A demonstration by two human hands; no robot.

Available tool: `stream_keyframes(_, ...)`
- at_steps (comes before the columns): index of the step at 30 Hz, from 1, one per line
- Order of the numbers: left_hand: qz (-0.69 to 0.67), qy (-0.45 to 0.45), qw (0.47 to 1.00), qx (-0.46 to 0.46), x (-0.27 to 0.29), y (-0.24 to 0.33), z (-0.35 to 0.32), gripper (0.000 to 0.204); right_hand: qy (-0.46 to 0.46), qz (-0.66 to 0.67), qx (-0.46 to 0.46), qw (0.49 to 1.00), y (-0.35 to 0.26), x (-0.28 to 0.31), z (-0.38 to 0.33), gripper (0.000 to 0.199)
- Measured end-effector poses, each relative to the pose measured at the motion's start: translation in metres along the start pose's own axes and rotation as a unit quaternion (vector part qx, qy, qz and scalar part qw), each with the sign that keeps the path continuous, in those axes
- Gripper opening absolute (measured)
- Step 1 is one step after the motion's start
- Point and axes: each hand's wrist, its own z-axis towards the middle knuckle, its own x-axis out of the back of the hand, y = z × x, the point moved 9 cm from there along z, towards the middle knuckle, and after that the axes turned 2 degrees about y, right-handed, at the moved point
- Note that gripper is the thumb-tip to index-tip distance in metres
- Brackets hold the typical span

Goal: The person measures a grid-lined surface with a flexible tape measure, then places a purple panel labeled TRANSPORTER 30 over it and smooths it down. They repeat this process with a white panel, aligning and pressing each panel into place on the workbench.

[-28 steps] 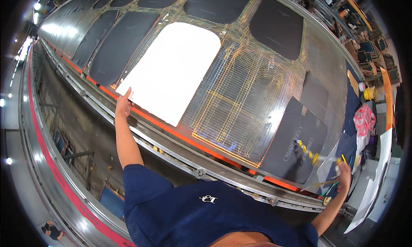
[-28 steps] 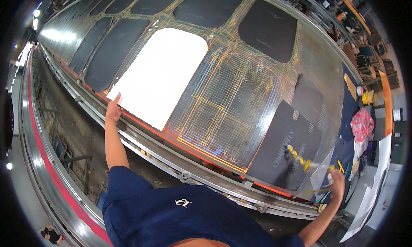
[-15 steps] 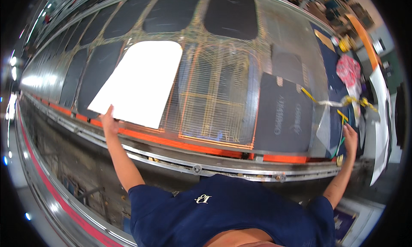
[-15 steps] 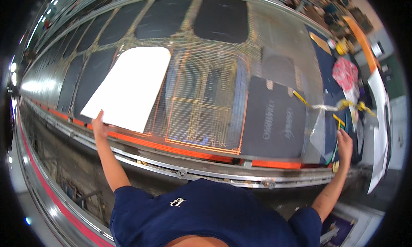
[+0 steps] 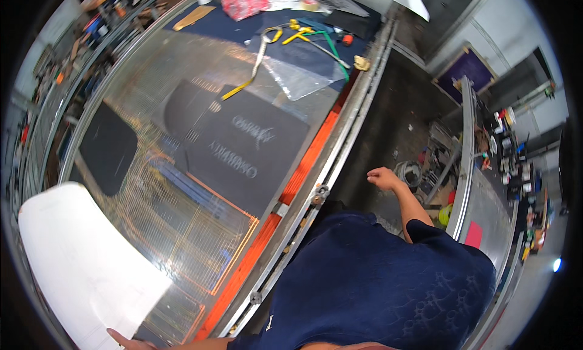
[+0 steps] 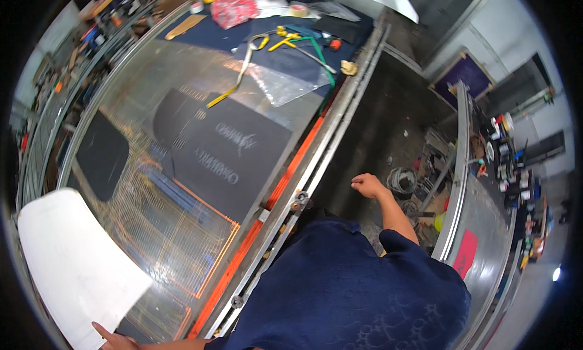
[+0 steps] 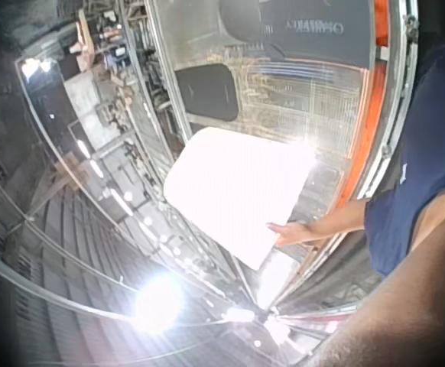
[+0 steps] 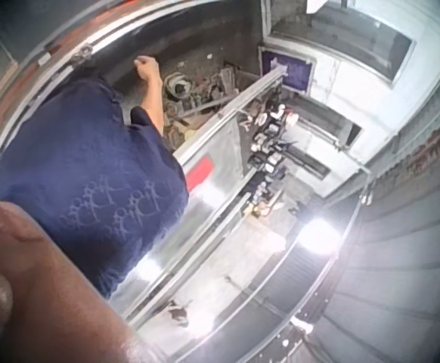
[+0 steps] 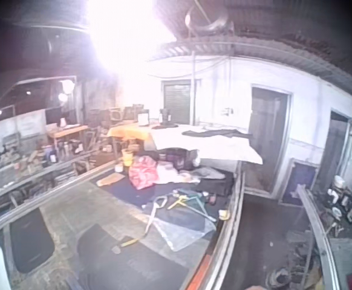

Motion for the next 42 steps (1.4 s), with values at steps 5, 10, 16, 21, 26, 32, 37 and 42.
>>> stream_keyframes(5,-0.082,-0.011,0.996,0.04,-0.138,0.042,-0.042,0.063,0.0,0.122,-0.034,0.992,0.039,0.005,0.002,0.039)
stream_keyframes(10,-0.46,-0.201,0.833,0.232,-0.338,0.117,-0.211,0.047,0.004,0.172,-0.039,0.984,0.078,0.037,0.043,0.041)
stream_keyframes(16,-0.55,-0.337,0.656,0.392,-0.51,0.248,-0.401,0.052,-0.017,0.204,-0.013,0.979,0.151,0.104,0.197,0.04)
stream_keyframes(21,-0.28,-0.694,0.621,0.233,-0.485,0.365,-0.576,0.049,0.017,0.175,0.017,0.984,0.169,0.125,0.342,0.052)
stream_keyframes(26,-0.177,-0.731,0.652,0.098,-0.537,0.453,-0.656,0.031,0.021,0.198,-0.057,0.978,0.127,0.101,0.452,0.097)
stream_keyframes(32,0.029,-0.505,0.711,-0.488,-0.665,0.539,-0.666,0.04,0.07,0.376,-0.008,0.924,0.087,0.059,0.489,0.12)
stream_keyframes(37,0.0,-0.503,0.604,-0.618,-0.721,0.545,-0.667,0.03,0.092,0.391,-0.03,0.915,0.12,0.075,0.47,0.13)
stream_keyframes(42,-0.175,-0.43,0.555,-0.691,-0.693,0.587,-0.631,0.028,0.033,0.34,-0.19,0.921,0.211,0.09,0.397,0.118)
